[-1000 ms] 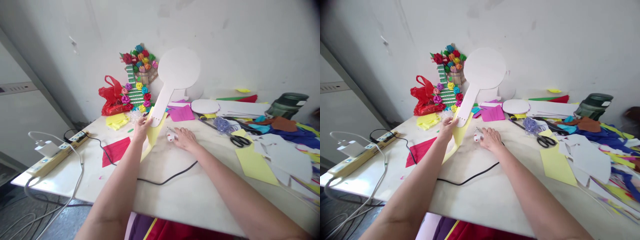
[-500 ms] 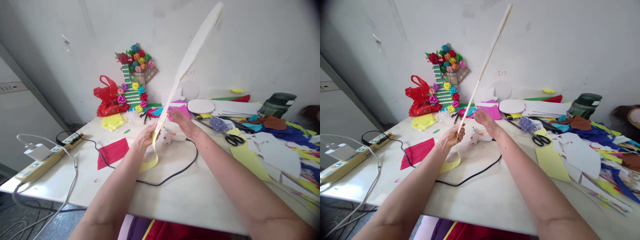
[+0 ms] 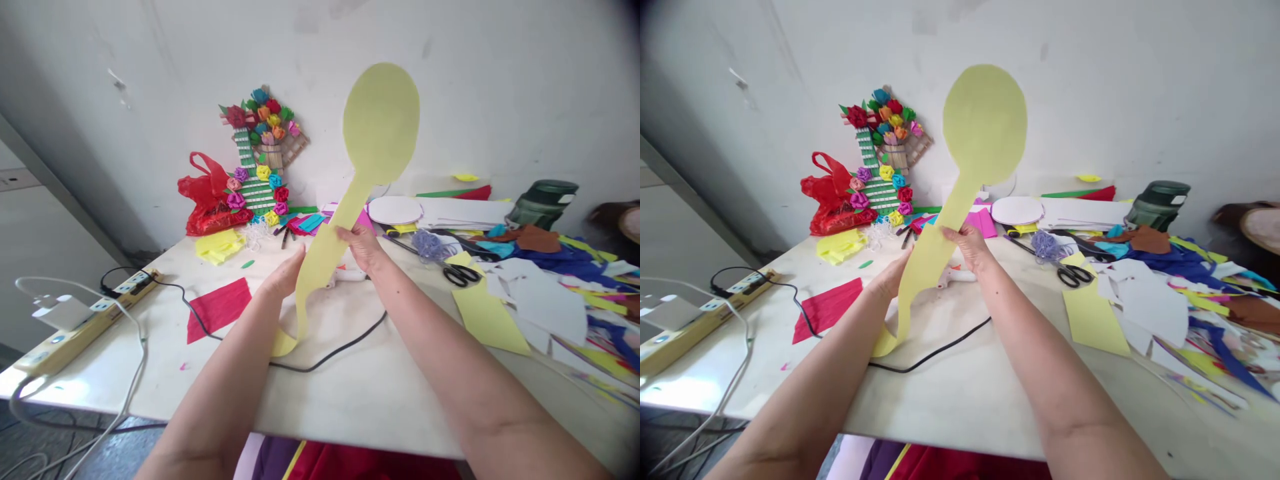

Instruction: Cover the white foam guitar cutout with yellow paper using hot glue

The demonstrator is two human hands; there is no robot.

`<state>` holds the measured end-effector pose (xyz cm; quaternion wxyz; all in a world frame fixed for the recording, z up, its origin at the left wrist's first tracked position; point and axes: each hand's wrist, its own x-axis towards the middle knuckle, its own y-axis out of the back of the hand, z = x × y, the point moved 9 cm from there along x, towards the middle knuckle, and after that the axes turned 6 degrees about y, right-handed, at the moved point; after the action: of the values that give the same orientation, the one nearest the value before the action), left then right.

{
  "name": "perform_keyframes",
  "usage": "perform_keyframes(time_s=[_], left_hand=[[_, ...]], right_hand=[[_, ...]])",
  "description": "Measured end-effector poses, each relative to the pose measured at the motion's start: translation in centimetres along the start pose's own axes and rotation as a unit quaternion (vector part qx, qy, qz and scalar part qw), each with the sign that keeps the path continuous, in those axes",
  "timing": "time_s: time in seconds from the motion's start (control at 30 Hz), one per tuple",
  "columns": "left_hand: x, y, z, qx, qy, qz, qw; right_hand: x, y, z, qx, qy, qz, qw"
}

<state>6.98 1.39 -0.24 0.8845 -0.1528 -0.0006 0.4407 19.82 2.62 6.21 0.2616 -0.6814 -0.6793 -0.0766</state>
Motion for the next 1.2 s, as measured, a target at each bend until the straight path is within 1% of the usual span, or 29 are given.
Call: perform_keyframes(time_s=[0.07,0.13,0.2,0.23,0.3,0.4,0.5,0.53,0.6,0.63,0.67,0.7,0.73,0.77,0.8,0.9,0.93,0.97,1.0,1.07,1.2], left_hand=[[-0.3,0.8,0.8,0.031,-0.031,0.011,0.999],[-0.7,0.9,1.6,0.073,-0.055,0.013,0.996],[-1.3,0.7,2.5,0.127,-0.081,0.028,0.988],[-1.6,0.3,2.8,0.157,-0.086,0.024,0.984],[-2.0,-0.5,2.8,0.188,-0.073,0.013,0.979],[-2.3,-1.0,2.6,0.205,-0.057,0.007,0.977],[-2.3,-0.6,2.4,0.201,-0.057,0.017,0.978],[-2.3,-0.3,2.3,0.195,-0.059,0.023,0.979],[-2.2,0.5,2.2,0.176,-0.064,0.039,0.981],[-2.2,1.0,2.2,0.163,-0.067,0.048,0.983],[-2.2,1.6,2.2,0.149,-0.071,0.059,0.985],[-2.1,2.2,2.2,0.133,-0.076,0.071,0.986],[-2.1,2.9,2.3,0.116,-0.085,0.087,0.986],[-2.2,3.6,2.4,0.102,-0.097,0.105,0.985],[-2.2,4.2,2.6,0.092,-0.110,0.121,0.982],[-2.4,5.5,3.0,0.083,-0.144,0.164,0.972],[-2.4,5.9,3.1,0.085,-0.152,0.177,0.969],[-2.5,6.1,3.2,0.087,-0.161,0.188,0.965],[-2.6,6.2,3.3,0.091,-0.169,0.196,0.962],[-2.7,6.4,3.4,0.101,-0.184,0.205,0.956],[-2.6,6.9,3.0,0.101,-0.189,0.218,0.952]], right_hand=[[-0.1,-0.1,0.1,-0.002,-0.019,-0.004,1.000],[-0.3,-0.3,0.0,-0.003,-0.034,-0.008,0.999],[-0.5,-0.6,0.0,-0.003,-0.046,-0.010,0.999],[-0.6,-0.8,0.0,-0.003,-0.051,-0.013,0.999],[-0.7,-1.2,0.1,-0.003,-0.058,-0.016,0.998],[-0.6,-1.8,0.2,-0.014,-0.056,-0.027,0.998],[-0.3,-2.5,-0.1,-0.047,-0.040,-0.050,0.997],[-0.2,-2.6,-0.3,-0.073,-0.031,-0.058,0.995],[-0.1,-2.3,-0.9,-0.162,-0.008,-0.073,0.984],[-0.2,-1.9,-1.2,-0.225,0.004,-0.079,0.971],[-0.4,-1.5,-1.4,-0.297,0.015,-0.086,0.951],[-0.6,-1.0,-1.5,-0.372,0.020,-0.093,0.923],[-0.9,-0.3,-1.5,-0.449,0.023,-0.092,0.888],[-1.2,0.4,-1.3,-0.522,0.019,-0.096,0.848],[-1.7,0.8,-0.8,-0.579,0.006,-0.113,0.808],[-3.4,0.9,1.2,-0.692,-0.032,-0.194,0.694],[-3.9,0.7,1.8,-0.714,-0.037,-0.217,0.665],[-4.4,0.3,2.2,-0.730,-0.038,-0.233,0.642],[-4.8,-0.1,2.6,-0.740,-0.037,-0.242,0.627],[-5.2,-0.8,3.0,-0.752,-0.034,-0.237,0.614],[-5.6,-1.3,3.4,-0.756,-0.030,-0.207,0.620]])
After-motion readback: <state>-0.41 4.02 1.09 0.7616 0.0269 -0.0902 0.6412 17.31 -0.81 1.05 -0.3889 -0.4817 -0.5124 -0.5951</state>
